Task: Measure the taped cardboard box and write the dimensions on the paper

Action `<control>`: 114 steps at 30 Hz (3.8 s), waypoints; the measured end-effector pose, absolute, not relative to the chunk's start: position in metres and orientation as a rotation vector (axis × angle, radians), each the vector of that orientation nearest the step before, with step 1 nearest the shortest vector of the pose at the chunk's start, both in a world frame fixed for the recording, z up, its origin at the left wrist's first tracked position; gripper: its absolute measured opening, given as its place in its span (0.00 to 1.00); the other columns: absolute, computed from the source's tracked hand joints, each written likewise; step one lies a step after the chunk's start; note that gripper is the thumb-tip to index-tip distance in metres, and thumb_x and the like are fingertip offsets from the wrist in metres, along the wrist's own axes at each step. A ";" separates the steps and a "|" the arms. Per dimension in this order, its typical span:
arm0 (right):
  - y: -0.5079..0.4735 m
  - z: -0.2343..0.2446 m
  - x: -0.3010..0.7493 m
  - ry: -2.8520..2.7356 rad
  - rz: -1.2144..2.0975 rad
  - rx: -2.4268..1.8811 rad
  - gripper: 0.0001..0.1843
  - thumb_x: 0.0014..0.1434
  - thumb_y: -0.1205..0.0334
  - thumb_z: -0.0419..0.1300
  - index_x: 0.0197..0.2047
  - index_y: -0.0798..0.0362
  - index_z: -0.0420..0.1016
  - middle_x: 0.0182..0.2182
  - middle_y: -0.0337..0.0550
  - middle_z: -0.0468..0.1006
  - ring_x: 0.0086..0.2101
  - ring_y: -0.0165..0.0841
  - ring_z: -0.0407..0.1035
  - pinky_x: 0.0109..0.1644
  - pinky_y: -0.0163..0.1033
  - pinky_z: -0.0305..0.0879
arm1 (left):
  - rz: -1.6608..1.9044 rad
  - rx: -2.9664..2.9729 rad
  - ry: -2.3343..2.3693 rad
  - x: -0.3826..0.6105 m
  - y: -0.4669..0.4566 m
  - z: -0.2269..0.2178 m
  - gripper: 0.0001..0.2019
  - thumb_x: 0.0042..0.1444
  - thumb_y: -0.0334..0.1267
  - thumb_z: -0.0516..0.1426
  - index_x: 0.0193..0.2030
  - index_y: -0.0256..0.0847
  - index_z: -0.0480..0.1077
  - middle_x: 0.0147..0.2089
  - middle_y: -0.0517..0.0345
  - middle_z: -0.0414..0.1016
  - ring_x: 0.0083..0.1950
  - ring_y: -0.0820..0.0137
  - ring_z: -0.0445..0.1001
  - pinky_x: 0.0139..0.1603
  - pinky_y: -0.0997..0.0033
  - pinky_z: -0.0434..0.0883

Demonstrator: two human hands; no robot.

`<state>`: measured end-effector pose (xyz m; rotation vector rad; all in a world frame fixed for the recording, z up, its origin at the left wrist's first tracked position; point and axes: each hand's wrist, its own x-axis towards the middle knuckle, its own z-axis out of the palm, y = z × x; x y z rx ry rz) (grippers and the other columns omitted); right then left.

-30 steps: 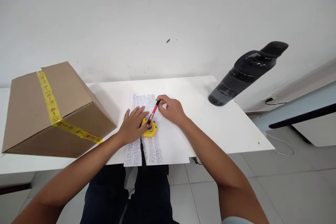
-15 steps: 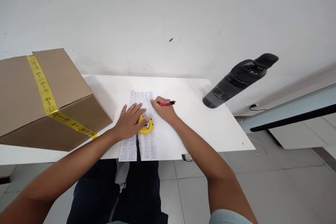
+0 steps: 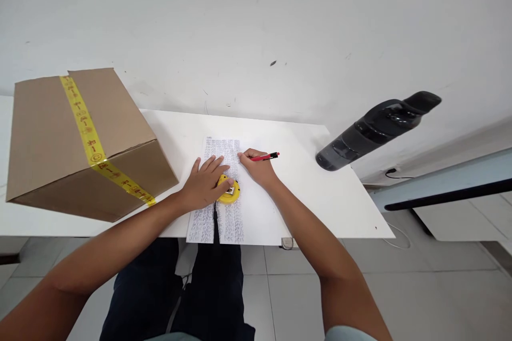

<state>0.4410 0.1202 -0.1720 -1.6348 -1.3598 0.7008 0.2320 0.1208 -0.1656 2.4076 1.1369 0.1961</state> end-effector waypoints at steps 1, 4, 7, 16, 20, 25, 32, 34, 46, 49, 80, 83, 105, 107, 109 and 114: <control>0.120 -0.172 0.441 -1.360 0.702 -1.635 0.18 0.57 0.47 0.63 0.23 0.49 0.71 0.23 0.39 0.70 0.28 0.35 0.62 0.33 0.41 0.59 | 0.193 2.406 1.137 0.232 0.121 -0.165 0.33 0.70 0.62 0.40 0.71 0.47 0.61 0.82 0.53 0.46 0.83 0.54 0.39 0.81 0.37 0.33; 0.120 -0.172 0.441 -1.354 0.697 -1.638 0.18 0.57 0.47 0.63 0.23 0.50 0.71 0.23 0.39 0.71 0.29 0.35 0.62 0.34 0.42 0.59 | 0.187 2.404 1.138 0.232 0.120 -0.164 0.32 0.70 0.61 0.40 0.71 0.47 0.61 0.82 0.53 0.46 0.83 0.55 0.39 0.81 0.37 0.33; 0.120 -0.173 0.441 -1.338 0.684 -1.645 0.18 0.57 0.48 0.62 0.23 0.50 0.70 0.23 0.38 0.69 0.29 0.35 0.62 0.34 0.42 0.58 | 0.183 2.401 1.135 0.231 0.120 -0.163 0.33 0.70 0.62 0.39 0.72 0.47 0.61 0.82 0.52 0.45 0.83 0.55 0.39 0.81 0.37 0.32; 0.118 -0.172 0.442 -1.355 0.695 -1.643 0.19 0.57 0.47 0.62 0.23 0.50 0.70 0.22 0.36 0.68 0.29 0.33 0.60 0.34 0.40 0.57 | 0.173 2.418 1.135 0.232 0.120 -0.161 0.35 0.70 0.62 0.38 0.72 0.44 0.61 0.82 0.51 0.46 0.83 0.54 0.39 0.80 0.35 0.34; 0.118 -0.170 0.441 -1.352 0.678 -1.653 0.19 0.56 0.47 0.62 0.23 0.50 0.69 0.22 0.37 0.68 0.29 0.34 0.60 0.34 0.40 0.57 | 0.182 2.422 1.137 0.233 0.120 -0.163 0.35 0.70 0.63 0.38 0.72 0.44 0.62 0.82 0.50 0.46 0.83 0.54 0.40 0.80 0.35 0.35; 0.118 -0.170 0.441 -1.354 0.660 -1.658 0.19 0.56 0.46 0.61 0.22 0.50 0.68 0.22 0.36 0.67 0.28 0.33 0.59 0.33 0.40 0.56 | 0.183 2.424 1.137 0.232 0.119 -0.162 0.35 0.69 0.63 0.38 0.71 0.43 0.62 0.82 0.49 0.47 0.83 0.53 0.41 0.80 0.35 0.35; 0.117 -0.172 0.444 -1.376 0.676 -1.662 0.20 0.57 0.44 0.62 0.23 0.50 0.69 0.21 0.36 0.67 0.27 0.33 0.58 0.32 0.40 0.56 | 0.186 2.426 1.123 0.232 0.119 -0.162 0.35 0.70 0.63 0.39 0.71 0.43 0.62 0.81 0.49 0.47 0.83 0.53 0.41 0.80 0.35 0.35; 0.117 -0.171 0.443 -1.380 0.665 -1.663 0.20 0.56 0.44 0.61 0.23 0.50 0.69 0.22 0.37 0.67 0.28 0.33 0.59 0.32 0.40 0.56 | 0.188 2.426 1.125 0.232 0.119 -0.162 0.35 0.70 0.63 0.39 0.71 0.43 0.62 0.81 0.49 0.47 0.83 0.52 0.41 0.80 0.34 0.35; 0.116 -0.172 0.443 -1.389 0.642 -1.679 0.20 0.58 0.45 0.60 0.22 0.49 0.66 0.21 0.36 0.65 0.28 0.34 0.58 0.33 0.41 0.54 | 0.176 2.423 1.123 0.232 0.121 -0.164 0.35 0.69 0.63 0.39 0.72 0.44 0.61 0.82 0.49 0.46 0.83 0.53 0.40 0.80 0.34 0.35; 0.116 -0.172 0.443 -1.383 0.640 -1.677 0.20 0.58 0.46 0.59 0.21 0.49 0.64 0.21 0.36 0.64 0.28 0.34 0.58 0.33 0.41 0.54 | 0.176 2.420 1.125 0.232 0.121 -0.165 0.36 0.69 0.64 0.39 0.72 0.44 0.61 0.82 0.49 0.46 0.83 0.53 0.40 0.80 0.34 0.35; 0.110 -0.197 0.431 -1.589 0.046 -1.891 0.20 0.57 0.64 0.50 0.49 0.52 0.78 0.45 0.52 0.71 0.42 0.44 0.71 0.46 0.50 0.69 | 1.411 2.170 1.939 0.051 0.002 -0.094 0.29 0.68 0.58 0.52 0.69 0.46 0.62 0.78 0.42 0.56 0.76 0.47 0.59 0.76 0.35 0.51; 0.114 -0.196 0.431 -1.524 0.063 -1.936 0.24 0.55 0.66 0.51 0.53 0.52 0.77 0.45 0.52 0.72 0.42 0.43 0.71 0.49 0.51 0.70 | 1.556 2.081 1.910 0.033 -0.009 -0.103 0.31 0.67 0.58 0.53 0.70 0.46 0.60 0.78 0.43 0.55 0.79 0.51 0.53 0.76 0.42 0.56; 0.011 -0.157 0.163 -1.402 0.942 -1.034 0.25 0.62 0.59 0.63 0.63 0.44 0.72 0.57 0.47 0.80 0.57 0.42 0.76 0.64 0.53 0.70 | 1.691 1.438 1.959 -0.041 -0.052 -0.193 0.35 0.68 0.67 0.43 0.68 0.42 0.62 0.66 0.42 0.70 0.68 0.56 0.69 0.73 0.53 0.64; 0.000 -0.163 0.161 -1.405 0.807 -1.025 0.21 0.63 0.60 0.62 0.60 0.45 0.73 0.51 0.47 0.82 0.50 0.42 0.79 0.60 0.53 0.73 | 1.621 1.485 2.001 -0.049 -0.048 -0.191 0.38 0.68 0.68 0.40 0.68 0.40 0.62 0.66 0.39 0.70 0.69 0.56 0.69 0.73 0.53 0.64; -0.010 -0.167 0.159 -1.413 0.688 -1.036 0.17 0.64 0.61 0.61 0.57 0.45 0.73 0.47 0.47 0.83 0.47 0.43 0.79 0.58 0.54 0.72 | 1.536 1.540 2.044 -0.051 -0.043 -0.187 0.39 0.68 0.68 0.40 0.70 0.39 0.58 0.69 0.37 0.66 0.72 0.57 0.65 0.75 0.52 0.61; -0.022 -0.170 0.153 -1.426 0.516 -1.136 0.12 0.66 0.61 0.60 0.53 0.44 0.71 0.44 0.46 0.84 0.46 0.44 0.79 0.58 0.55 0.68 | 1.621 1.853 2.169 -0.028 -0.036 -0.151 0.39 0.70 0.61 0.45 0.79 0.43 0.38 0.81 0.37 0.39 0.83 0.58 0.43 0.80 0.47 0.51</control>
